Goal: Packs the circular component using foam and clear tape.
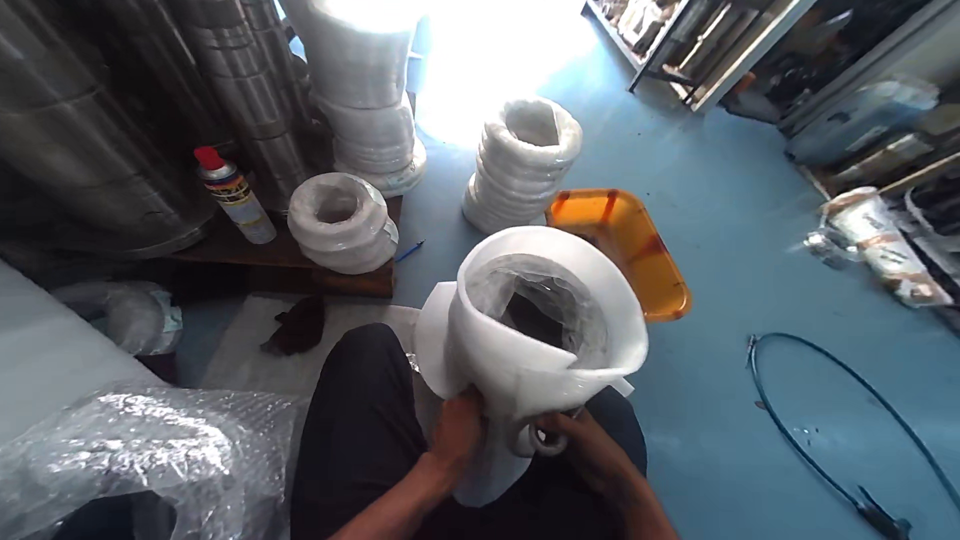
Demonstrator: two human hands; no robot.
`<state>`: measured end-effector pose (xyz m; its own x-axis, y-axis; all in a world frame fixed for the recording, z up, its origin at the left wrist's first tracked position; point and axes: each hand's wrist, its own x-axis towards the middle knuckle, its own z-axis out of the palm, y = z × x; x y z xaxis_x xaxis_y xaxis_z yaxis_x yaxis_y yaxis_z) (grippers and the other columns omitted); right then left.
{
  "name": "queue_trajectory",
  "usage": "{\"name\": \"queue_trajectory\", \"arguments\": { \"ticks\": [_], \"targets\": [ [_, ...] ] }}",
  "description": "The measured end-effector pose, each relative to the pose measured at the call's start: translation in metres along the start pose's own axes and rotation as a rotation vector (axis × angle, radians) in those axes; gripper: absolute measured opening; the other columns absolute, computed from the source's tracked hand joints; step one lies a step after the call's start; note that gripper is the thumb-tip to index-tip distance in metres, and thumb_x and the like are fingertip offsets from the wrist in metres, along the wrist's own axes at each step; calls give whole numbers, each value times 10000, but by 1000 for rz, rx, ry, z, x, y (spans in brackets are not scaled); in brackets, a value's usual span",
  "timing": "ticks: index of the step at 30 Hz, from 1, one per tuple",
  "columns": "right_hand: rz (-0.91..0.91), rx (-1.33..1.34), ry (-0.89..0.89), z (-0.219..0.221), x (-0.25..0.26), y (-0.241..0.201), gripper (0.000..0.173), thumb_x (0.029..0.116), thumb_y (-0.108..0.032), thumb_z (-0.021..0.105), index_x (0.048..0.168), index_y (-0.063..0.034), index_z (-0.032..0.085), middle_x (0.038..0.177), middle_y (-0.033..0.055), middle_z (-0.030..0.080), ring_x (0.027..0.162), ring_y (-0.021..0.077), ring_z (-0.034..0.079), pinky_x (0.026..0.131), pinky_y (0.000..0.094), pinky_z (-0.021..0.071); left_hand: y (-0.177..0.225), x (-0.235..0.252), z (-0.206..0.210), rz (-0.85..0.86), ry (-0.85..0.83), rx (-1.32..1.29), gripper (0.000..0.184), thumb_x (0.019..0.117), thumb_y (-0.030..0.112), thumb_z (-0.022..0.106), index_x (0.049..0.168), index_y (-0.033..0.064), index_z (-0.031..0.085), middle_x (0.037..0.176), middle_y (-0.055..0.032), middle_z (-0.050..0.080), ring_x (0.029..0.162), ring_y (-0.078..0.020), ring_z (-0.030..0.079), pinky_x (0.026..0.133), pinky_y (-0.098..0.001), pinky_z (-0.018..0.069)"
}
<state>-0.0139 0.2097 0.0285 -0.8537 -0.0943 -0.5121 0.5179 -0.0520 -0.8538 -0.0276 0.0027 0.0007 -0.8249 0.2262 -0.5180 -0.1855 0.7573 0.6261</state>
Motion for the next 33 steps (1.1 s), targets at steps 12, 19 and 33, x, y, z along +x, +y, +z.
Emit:
{"name": "queue_trajectory", "arguments": {
  "ticks": [12,19,33],
  "targets": [
    [-23,29,23,-1,-1,7,624,744,-125,805,1280,1,511,1088,127,698,1003,206,700,897,384,596,-15,13,-8,-747,-91,-1743,492,1070,312,514,1444,22,381,1248,-217,572,986,-285,665,829,-369,586],
    [-4,54,17,3,0,8,626,763,-132,801,1297,-4,499,1093,125,694,1009,209,697,904,389,592,-7,29,30,-587,-94,-1815,188,1100,187,380,1057,56,509,790,-78,577,641,-152,587,616,-288,545],
    [-8,174,-34,7,-5,9,669,731,-189,836,1272,-5,489,1052,122,699,965,209,705,876,398,601,1,36,54,-533,39,-1653,165,1086,140,451,1105,10,551,824,-86,587,683,-164,581,636,-317,535]
  ]
}}
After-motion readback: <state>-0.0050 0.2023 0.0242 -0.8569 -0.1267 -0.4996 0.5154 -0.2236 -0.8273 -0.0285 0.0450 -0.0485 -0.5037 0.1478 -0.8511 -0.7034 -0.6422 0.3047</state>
